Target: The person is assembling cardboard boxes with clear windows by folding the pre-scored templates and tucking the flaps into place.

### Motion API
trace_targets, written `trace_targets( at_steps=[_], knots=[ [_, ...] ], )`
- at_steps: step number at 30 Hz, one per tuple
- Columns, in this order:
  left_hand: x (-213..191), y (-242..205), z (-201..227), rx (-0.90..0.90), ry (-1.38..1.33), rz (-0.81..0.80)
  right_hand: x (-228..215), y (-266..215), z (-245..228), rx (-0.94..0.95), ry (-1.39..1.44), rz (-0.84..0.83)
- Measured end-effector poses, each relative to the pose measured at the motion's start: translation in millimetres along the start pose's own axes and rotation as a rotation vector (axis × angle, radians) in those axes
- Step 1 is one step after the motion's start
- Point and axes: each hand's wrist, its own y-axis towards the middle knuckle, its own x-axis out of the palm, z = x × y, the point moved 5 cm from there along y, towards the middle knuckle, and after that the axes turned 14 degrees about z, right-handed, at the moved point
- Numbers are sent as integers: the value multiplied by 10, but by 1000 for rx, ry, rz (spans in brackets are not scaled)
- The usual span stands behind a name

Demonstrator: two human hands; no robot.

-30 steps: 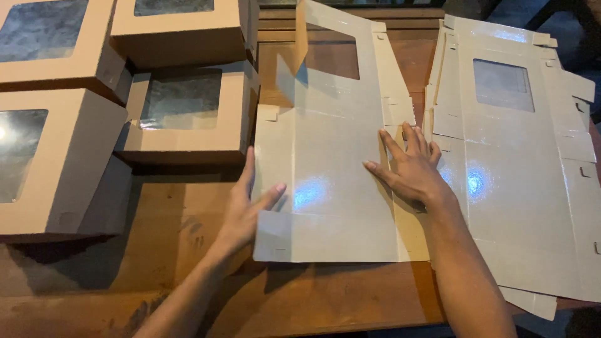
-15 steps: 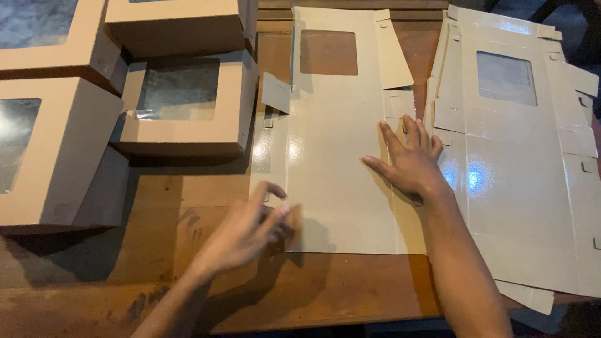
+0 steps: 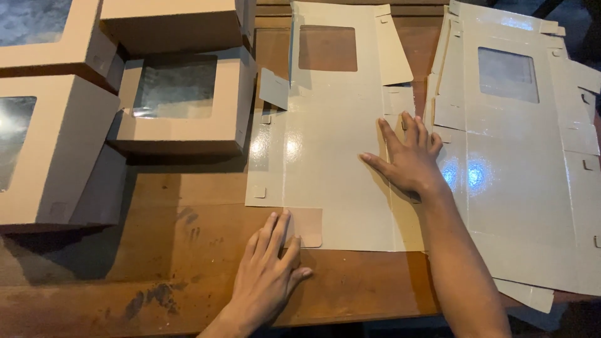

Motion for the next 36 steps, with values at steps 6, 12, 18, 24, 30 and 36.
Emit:
trace_targets(
  at_steps=[6, 12, 18, 24, 30, 36],
  knots=[
    [33, 55, -25, -50, -4, -71, 47, 15, 32, 2, -1, 6],
    [-90, 161, -11, -199, -154, -239, 20, -1, 8, 10, 8, -2],
    [84, 6, -54, -178, -60, -58, 53, 14, 36, -4, -26, -1],
    [-82, -52, 193, -165, 154, 214, 13, -6, 1, 13, -13, -32],
    [-42, -74, 152, -180, 143, 65, 2, -27, 5, -17, 12, 11],
    [93, -285, 345, -192, 504, 167, 1, -19, 4, -1, 0, 0]
  ],
)
